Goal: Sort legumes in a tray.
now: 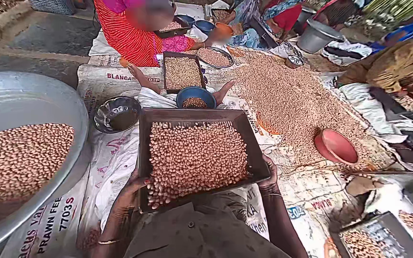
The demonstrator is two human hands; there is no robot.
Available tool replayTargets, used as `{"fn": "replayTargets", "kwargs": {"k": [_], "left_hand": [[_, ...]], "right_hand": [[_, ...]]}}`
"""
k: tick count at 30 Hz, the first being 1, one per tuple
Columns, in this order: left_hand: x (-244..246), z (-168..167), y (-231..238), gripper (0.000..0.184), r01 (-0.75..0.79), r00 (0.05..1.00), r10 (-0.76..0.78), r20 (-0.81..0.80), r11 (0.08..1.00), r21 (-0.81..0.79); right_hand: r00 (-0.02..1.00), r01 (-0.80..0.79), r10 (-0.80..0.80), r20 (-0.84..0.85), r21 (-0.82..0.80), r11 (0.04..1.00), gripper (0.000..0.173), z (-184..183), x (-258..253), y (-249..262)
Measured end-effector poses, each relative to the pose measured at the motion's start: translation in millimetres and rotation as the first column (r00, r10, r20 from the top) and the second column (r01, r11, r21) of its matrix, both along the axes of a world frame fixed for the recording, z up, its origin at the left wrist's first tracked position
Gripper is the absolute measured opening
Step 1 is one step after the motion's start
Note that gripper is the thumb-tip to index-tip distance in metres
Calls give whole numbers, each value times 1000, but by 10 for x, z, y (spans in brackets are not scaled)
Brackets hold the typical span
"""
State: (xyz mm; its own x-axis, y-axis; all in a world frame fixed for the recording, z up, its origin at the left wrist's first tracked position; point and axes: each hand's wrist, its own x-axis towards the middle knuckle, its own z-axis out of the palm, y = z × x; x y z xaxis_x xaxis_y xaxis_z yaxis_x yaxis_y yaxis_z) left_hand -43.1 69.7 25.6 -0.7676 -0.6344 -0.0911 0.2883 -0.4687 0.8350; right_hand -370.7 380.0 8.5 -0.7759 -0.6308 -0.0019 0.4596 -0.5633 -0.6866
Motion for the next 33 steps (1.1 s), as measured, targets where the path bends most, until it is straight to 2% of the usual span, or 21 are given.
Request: {"fn": "replayTargets", "kwargs": {"k": [2,4,6,7,8,10,11,13,14,16,17,19,20,21,22,25,26,27,29,31,33], "left_hand": [[-117,-90,-277,30,-106,994,105,33,994,24],[40,-404,-542,21,-185,977,196,-88,976,117],[327,-561,-519,15,-242,956,259,-137,961,132],[432,-557,-413,11,-263,952,277,-127,958,113],[514,-555,-272,9,-246,960,256,-110,964,98],[515,-414,26,22,-169,984,173,-43,982,79],[419,-326,109,33,-103,992,108,-66,993,64],[165,-80,78,62,18,994,-24,-109,998,-58],[46,6,-17,64,2,998,-8,-65,996,-93],[-50,-48,-331,31,-145,989,145,11,989,19],[16,-198,-489,30,-194,980,197,-17,976,97],[277,-447,-574,41,-271,959,279,-40,953,138],[434,-566,-518,31,-283,954,294,-67,950,128],[548,-668,-418,12,-261,956,274,-104,958,121],[593,-661,-249,12,-228,967,239,-92,967,117],[329,-353,96,45,3,994,4,-111,998,63],[159,-220,78,51,59,995,-56,-87,998,30],[1,-135,8,50,48,999,-47,-24,998,27],[-145,-138,-238,30,-126,986,119,119,991,54],[-21,-357,-472,32,-236,965,220,142,967,100],[200,-470,-443,33,-267,950,246,191,959,93]], "right_hand": [[999,4,-7,43,60,998,35,107,31,-319],[998,44,-54,43,211,976,39,239,440,-488],[998,47,-53,18,243,969,46,221,844,-347],[998,56,-62,21,232,971,53,219,926,-211],[995,80,-90,37,225,971,51,232,918,-70],[996,72,-77,40,114,991,32,208,658,121],[1000,11,-12,18,12,1000,28,159,426,142],[994,-105,106,1,-118,987,30,32,-8,0],[993,-117,120,19,-118,986,33,8,-122,-138],[997,-48,46,59,35,998,41,71,4,-448],[999,-15,8,48,137,990,44,105,206,-540],[999,38,-44,17,268,963,40,124,705,-505],[998,50,-61,29,289,956,35,134,883,-388],[996,59,-77,53,274,960,31,140,933,-239],[995,63,-81,66,250,966,30,136,878,-78],[1000,-7,7,31,27,1000,28,7,266,130],[998,-59,60,22,-32,998,29,-45,29,81],[996,-80,82,34,-40,996,30,-55,-135,-27],[997,-29,24,67,73,997,36,28,-130,-339],[996,58,-75,57,260,964,42,110,231,-515],[995,85,-98,21,348,934,41,55,621,-409]]}}
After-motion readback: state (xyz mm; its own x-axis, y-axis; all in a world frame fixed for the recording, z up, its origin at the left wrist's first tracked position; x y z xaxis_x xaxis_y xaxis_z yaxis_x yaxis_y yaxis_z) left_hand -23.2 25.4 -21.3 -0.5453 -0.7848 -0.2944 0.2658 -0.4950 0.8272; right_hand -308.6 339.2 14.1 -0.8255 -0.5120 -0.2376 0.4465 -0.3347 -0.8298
